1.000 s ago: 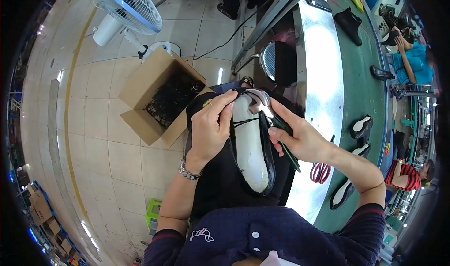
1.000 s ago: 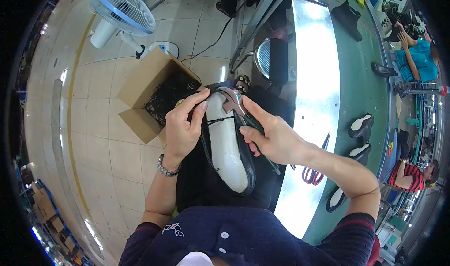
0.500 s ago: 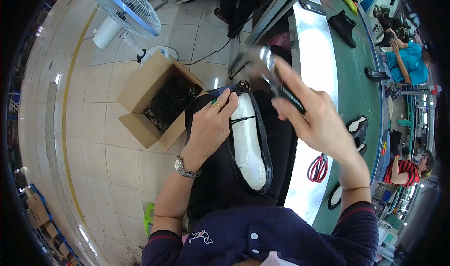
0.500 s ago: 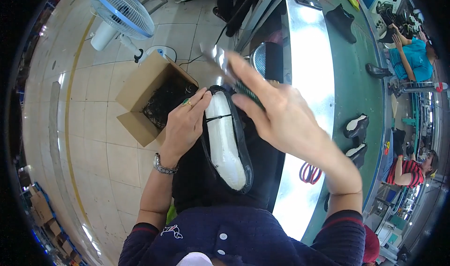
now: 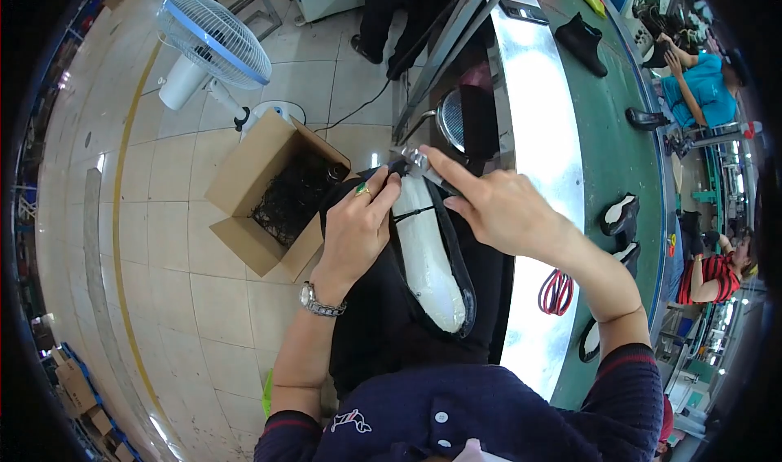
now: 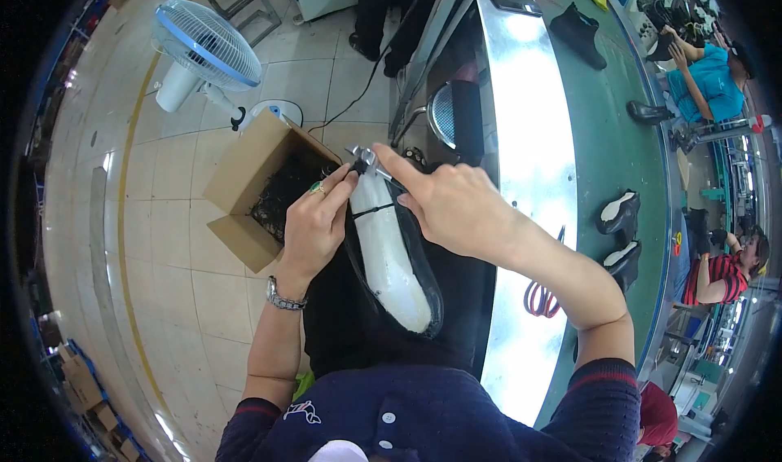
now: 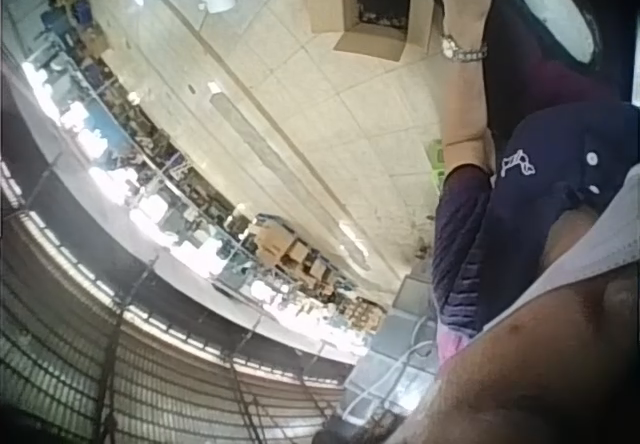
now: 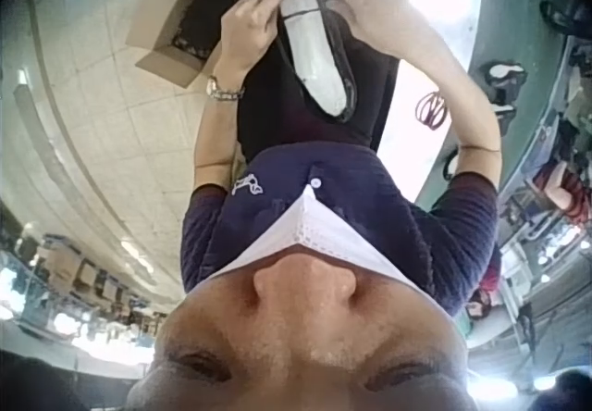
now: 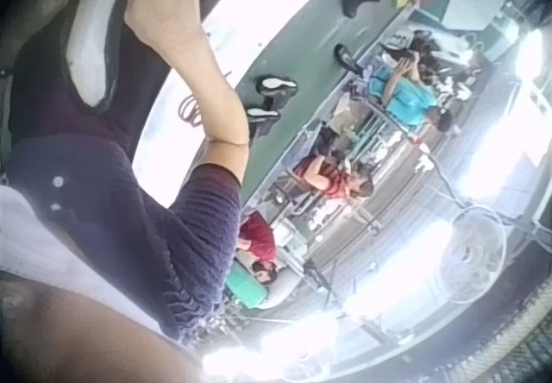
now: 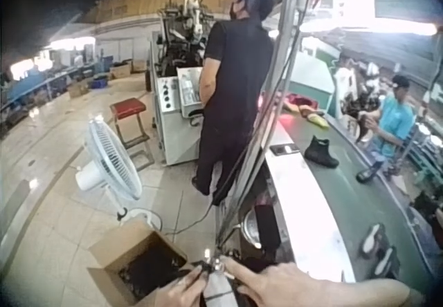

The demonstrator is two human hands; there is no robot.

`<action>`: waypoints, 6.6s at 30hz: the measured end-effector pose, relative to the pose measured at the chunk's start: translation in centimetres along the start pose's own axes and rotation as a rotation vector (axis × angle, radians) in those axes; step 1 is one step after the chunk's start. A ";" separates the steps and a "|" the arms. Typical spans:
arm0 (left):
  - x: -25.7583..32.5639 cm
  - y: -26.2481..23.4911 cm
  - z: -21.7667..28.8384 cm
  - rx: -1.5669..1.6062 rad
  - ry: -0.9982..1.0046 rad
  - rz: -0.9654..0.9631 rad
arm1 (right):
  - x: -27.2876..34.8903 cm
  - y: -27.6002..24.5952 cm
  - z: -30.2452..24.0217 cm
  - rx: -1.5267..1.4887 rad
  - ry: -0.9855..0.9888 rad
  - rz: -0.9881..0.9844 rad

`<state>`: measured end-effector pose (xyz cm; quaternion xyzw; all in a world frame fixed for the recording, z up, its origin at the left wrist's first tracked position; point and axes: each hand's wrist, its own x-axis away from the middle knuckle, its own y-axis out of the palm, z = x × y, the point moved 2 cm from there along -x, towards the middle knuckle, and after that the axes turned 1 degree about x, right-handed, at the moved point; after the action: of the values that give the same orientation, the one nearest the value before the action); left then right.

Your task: Trimming and checking shoe components during the assembly process.

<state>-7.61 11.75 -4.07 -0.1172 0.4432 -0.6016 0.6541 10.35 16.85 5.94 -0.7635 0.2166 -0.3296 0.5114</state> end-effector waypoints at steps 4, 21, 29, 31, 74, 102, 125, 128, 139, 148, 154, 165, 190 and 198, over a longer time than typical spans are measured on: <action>0.2 -0.4 0.5 0.006 0.017 0.056 | 0.9 -1.3 -1.0 -0.245 -0.045 0.311; -0.1 -0.9 0.5 0.388 -0.312 -0.013 | 0.8 -1.1 0.1 -0.010 -0.015 0.070; -0.7 -0.6 -0.4 0.548 -0.427 -0.010 | 0.1 0.9 1.4 -0.057 0.058 0.036; 0.1 -1.0 -0.4 0.524 -0.440 -0.046 | 1.6 2.1 1.9 -0.516 0.207 0.175; 2.9 0.8 5.8 0.131 -0.193 0.191 | 13.5 7.0 -1.8 -1.701 0.491 -0.340; 1.4 -13.7 7.8 1.059 -0.376 0.571 | 27.3 19.2 5.8 -0.525 1.208 0.725; -2.2 8.3 9.8 -0.024 0.298 -0.284 | 17.7 19.6 14.8 -0.095 1.033 0.706; -7.2 9.2 9.0 0.059 0.070 -0.550 | 18.6 21.8 17.4 -0.119 1.031 0.669; -12.9 10.4 5.2 -0.077 0.111 -0.382 | 19.2 9.9 12.6 -1.594 0.762 0.538; -10.4 7.6 4.5 0.192 -0.163 -0.534 | 10.0 2.2 11.8 -0.957 0.270 -0.141; -4.5 7.1 9.8 -0.153 0.046 -0.379 | 8.1 1.0 9.7 -1.030 0.449 -0.345; -2.7 7.7 9.5 -0.110 0.230 -0.155 | 11.9 6.2 7.6 -0.593 0.249 0.261; -2.3 9.5 8.7 -0.401 0.368 -0.063 | 9.0 0.3 9.4 -0.593 0.440 0.220; -2.3 9.2 8.8 -0.362 0.361 -0.063 | 8.7 1.2 7.8 -0.297 0.306 0.361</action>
<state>5.31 12.74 -4.23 -0.1367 0.6495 -0.5437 0.5136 22.00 15.59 5.21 -0.7204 0.4697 -0.3096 0.4058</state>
